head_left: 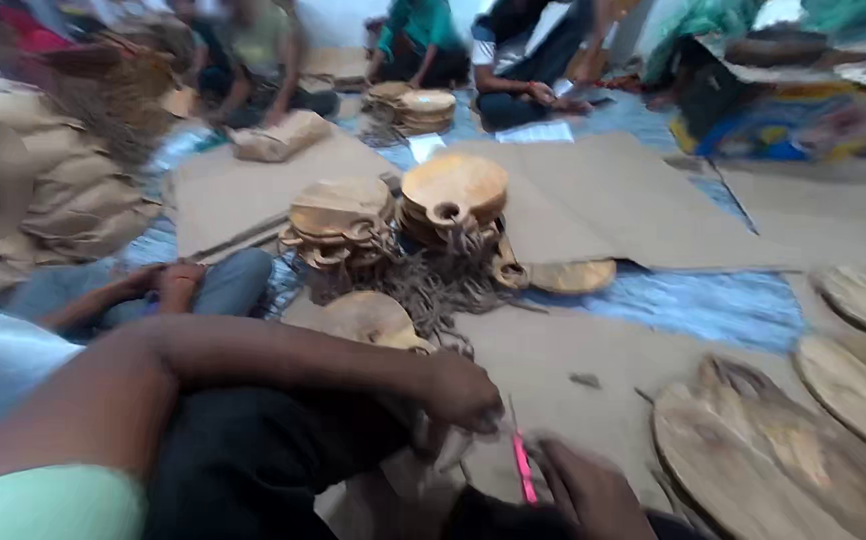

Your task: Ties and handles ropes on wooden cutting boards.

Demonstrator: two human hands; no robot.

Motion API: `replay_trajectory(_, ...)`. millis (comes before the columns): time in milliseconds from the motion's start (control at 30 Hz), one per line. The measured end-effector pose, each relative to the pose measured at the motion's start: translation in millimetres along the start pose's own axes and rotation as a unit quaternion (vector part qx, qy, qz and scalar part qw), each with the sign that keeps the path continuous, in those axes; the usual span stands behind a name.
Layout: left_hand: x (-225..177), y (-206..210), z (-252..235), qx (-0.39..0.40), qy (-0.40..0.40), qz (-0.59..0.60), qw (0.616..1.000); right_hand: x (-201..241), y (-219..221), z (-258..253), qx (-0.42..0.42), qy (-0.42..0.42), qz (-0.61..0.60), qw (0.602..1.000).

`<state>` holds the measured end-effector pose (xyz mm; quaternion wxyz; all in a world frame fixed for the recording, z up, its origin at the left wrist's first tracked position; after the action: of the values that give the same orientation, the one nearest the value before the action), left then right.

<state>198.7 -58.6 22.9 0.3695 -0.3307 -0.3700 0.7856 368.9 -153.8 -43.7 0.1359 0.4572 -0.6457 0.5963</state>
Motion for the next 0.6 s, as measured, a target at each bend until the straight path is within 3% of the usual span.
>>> replay_trajectory(67,15,4,-4,-0.049,-0.033,0.022,0.998,-37,-1,-22,-0.052,-0.051,0.107,0.992)
replay_trajectory(200,40,17,-12,-0.207,-0.080,0.005,0.975,-73,-19,-36,-0.045,0.003,0.108,0.993)
replay_trajectory(267,52,6,-22,-0.134,-0.044,0.021,0.990,-79,-24,-35,-0.024,0.082,0.051,0.995)
replay_trajectory(367,48,13,-47,-0.151,-0.088,0.034,0.984,-95,-24,-31,-0.001,0.195,-0.024,0.981)
replay_trajectory(433,51,8,-78,-0.052,-0.089,0.096,0.990,-123,-20,-24,-0.005,0.270,-0.036,0.962)
replay_trajectory(533,57,32,-130,0.006,-0.123,0.250,0.960,-157,-8,-2,-0.088,0.351,0.057,0.930)
replay_trajectory(600,58,65,-159,0.014,-0.147,0.334,0.931,-161,5,18,-0.197,0.338,0.139,0.910)
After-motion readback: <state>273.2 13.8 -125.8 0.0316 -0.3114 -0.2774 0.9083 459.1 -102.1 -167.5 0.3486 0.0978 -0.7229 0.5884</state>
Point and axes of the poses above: each hand's wrist, its own z-axis away from the middle knuckle, its own y-axis out of the palm, x = y × z, the point moved 4 cm from there along -z, towards the middle knuckle, and after that the axes turned 13 degrees about -z, right-handed, at the moved point
